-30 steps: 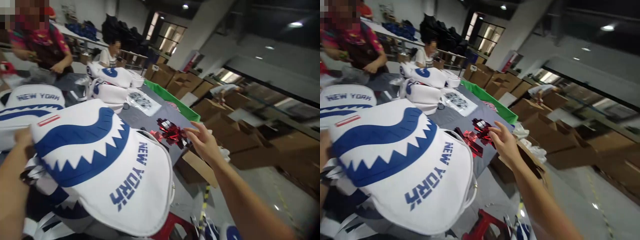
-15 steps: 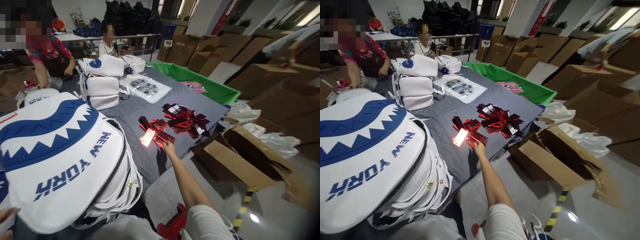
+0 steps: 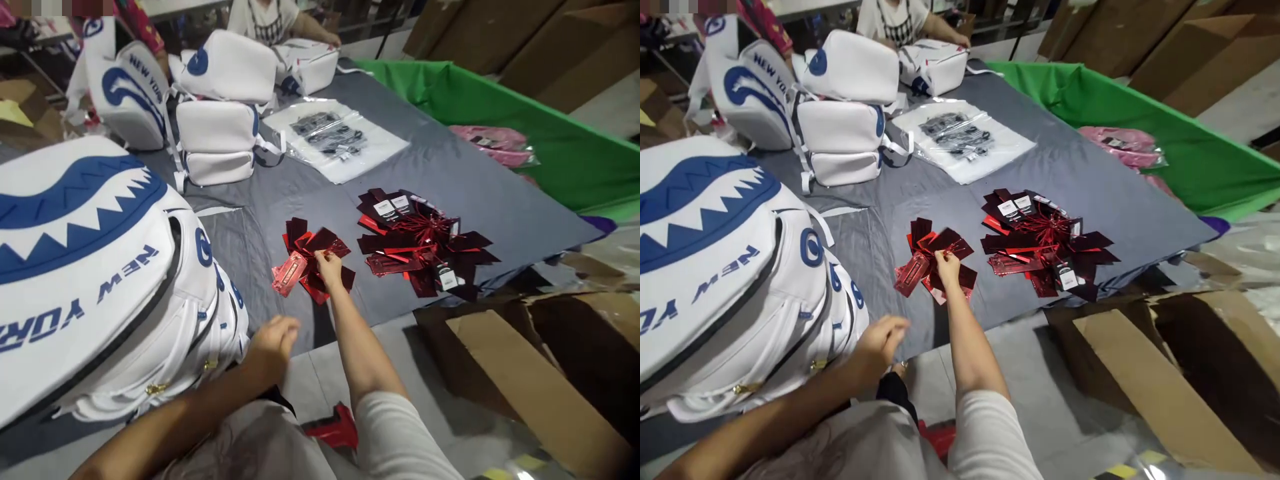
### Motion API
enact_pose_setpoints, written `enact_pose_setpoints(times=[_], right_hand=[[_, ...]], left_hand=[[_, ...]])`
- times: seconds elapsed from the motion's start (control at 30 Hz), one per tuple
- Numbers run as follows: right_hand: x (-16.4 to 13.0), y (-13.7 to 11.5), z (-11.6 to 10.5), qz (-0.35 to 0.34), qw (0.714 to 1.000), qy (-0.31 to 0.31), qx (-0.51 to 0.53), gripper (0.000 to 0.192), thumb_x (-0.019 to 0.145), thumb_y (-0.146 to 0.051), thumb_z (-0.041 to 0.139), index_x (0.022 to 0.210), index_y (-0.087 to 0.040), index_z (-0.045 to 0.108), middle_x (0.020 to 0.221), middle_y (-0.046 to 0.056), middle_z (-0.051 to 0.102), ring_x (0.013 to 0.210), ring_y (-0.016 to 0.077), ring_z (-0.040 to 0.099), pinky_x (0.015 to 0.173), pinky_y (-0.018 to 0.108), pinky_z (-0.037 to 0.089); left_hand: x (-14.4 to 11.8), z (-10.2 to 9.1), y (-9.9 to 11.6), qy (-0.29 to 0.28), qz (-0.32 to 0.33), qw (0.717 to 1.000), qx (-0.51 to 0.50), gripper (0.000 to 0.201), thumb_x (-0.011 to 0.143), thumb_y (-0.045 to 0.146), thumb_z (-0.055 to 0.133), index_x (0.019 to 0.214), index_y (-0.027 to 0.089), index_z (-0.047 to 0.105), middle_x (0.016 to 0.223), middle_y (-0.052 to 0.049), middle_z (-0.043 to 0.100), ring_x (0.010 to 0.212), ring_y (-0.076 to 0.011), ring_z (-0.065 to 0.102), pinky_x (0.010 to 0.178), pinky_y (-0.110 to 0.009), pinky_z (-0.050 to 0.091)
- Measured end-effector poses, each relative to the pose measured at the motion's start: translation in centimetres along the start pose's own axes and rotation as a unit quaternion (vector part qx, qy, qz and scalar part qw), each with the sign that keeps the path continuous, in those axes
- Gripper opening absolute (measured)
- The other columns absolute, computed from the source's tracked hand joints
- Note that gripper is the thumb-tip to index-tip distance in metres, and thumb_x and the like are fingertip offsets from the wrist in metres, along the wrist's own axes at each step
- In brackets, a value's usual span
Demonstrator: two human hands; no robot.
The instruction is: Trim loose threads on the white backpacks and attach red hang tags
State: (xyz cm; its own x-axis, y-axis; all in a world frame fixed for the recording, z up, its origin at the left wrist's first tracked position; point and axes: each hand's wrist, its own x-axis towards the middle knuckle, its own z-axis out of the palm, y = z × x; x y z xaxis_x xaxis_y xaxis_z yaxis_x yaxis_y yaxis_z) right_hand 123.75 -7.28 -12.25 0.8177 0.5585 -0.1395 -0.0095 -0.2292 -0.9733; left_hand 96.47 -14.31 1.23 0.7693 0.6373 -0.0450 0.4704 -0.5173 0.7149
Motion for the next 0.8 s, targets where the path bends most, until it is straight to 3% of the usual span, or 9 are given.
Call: enact_pose_setpoints(times=[0.07,0.13,0.2,0.3,0.47,0.57,0.63,0.73,0.8], right_hand=[[-2.3,0.2,-1.0,-0.011,0.998,-0.055,-0.001,0.039,0.068,-0.054,0.062,0.070,-0.016,0.062,0.051,-0.004,0.048,0.053,0.0120,0.041,0.053,0.025,0.036],[-4.0,0.1,-2.2,-0.019,0.995,-0.096,0.000,0.042,0.068,-0.056,0.062,0.075,-0.015,0.064,0.052,-0.004,0.048,0.051,0.0112,0.040,0.050,0.024,0.035],[-4.9,-0.3,-3.1,-0.023,0.992,-0.122,0.003,0.043,0.068,-0.057,0.062,0.077,-0.015,0.065,0.050,-0.005,0.047,0.048,0.0108,0.039,0.048,0.025,0.034],[-5.2,-0.7,-3.8,-0.021,0.990,-0.139,0.014,0.043,0.067,-0.058,0.064,0.075,-0.015,0.065,0.047,-0.005,0.047,0.046,0.0109,0.040,0.047,0.025,0.034],[-4.6,-0.7,-4.1,-0.013,0.990,-0.136,0.021,0.042,0.063,-0.057,0.069,0.068,-0.016,0.063,0.048,-0.003,0.051,0.046,0.0110,0.044,0.046,0.025,0.038],[-3.5,-0.5,-4.6,-0.002,0.996,-0.086,0.006,0.045,0.061,-0.061,0.068,0.062,-0.017,0.058,0.050,-0.003,0.052,0.047,0.0105,0.045,0.048,0.025,0.041],[-2.7,-0.6,-4.8,0.008,0.999,-0.048,-0.007,0.047,0.061,-0.064,0.065,0.061,-0.019,0.053,0.048,-0.004,0.049,0.046,0.0106,0.044,0.048,0.026,0.042],[-2.0,-1.4,-4.5,0.014,0.999,-0.038,-0.021,0.048,0.063,-0.066,0.062,0.066,-0.019,0.053,0.047,-0.005,0.047,0.046,0.0123,0.046,0.048,0.027,0.044],[-2.2,-2.1,-4.2,0.006,0.998,-0.063,-0.020,0.049,0.062,-0.065,0.065,0.078,-0.019,0.057,0.051,-0.005,0.050,0.047,0.0149,0.051,0.049,0.031,0.047]], left_hand=[[4.6,2.4,0.2,0.107,-0.041,0.993,-0.017,0.034,0.093,0.013,0.041,0.118,0.020,0.063,0.125,-0.008,0.064,0.113,-0.0188,0.061,0.099,-0.034,0.049],[9.4,4.1,-0.6,0.149,-0.066,0.987,-0.010,0.041,0.092,0.007,0.039,0.123,0.018,0.062,0.134,-0.009,0.059,0.122,-0.0179,0.056,0.106,-0.032,0.044],[13.3,5.1,-1.9,0.113,-0.059,0.992,0.008,0.042,0.090,0.005,0.044,0.126,0.019,0.062,0.136,-0.007,0.059,0.123,-0.0171,0.055,0.106,-0.030,0.043],[16.3,6.1,-3.5,0.031,-0.050,0.996,0.061,0.033,0.089,0.012,0.055,0.119,0.021,0.066,0.126,-0.005,0.065,0.115,-0.0188,0.060,0.100,-0.031,0.046],[17.2,6.1,-3.6,0.005,-0.039,0.986,0.162,0.018,0.093,0.025,0.053,0.100,0.019,0.069,0.106,-0.006,0.067,0.100,-0.0215,0.061,0.086,-0.033,0.047],[17.1,5.0,-3.4,-0.001,-0.013,0.968,0.251,0.022,0.094,0.017,0.046,0.101,0.014,0.067,0.106,-0.012,0.066,0.108,-0.0250,0.055,0.091,-0.037,0.044],[16.6,4.1,-3.2,0.009,-0.039,0.953,0.301,0.027,0.093,0.009,0.041,0.104,0.010,0.065,0.110,-0.016,0.065,0.112,-0.0270,0.053,0.094,-0.041,0.042],[14.7,3.3,-2.4,0.026,-0.093,0.953,0.287,0.026,0.090,0.005,0.040,0.102,0.005,0.063,0.107,-0.021,0.065,0.109,-0.0293,0.057,0.092,-0.044,0.042],[12.5,3.2,-1.3,0.017,-0.090,0.964,0.251,0.021,0.090,0.012,0.046,0.101,0.008,0.064,0.097,-0.017,0.069,0.098,-0.0272,0.063,0.089,-0.042,0.045]])
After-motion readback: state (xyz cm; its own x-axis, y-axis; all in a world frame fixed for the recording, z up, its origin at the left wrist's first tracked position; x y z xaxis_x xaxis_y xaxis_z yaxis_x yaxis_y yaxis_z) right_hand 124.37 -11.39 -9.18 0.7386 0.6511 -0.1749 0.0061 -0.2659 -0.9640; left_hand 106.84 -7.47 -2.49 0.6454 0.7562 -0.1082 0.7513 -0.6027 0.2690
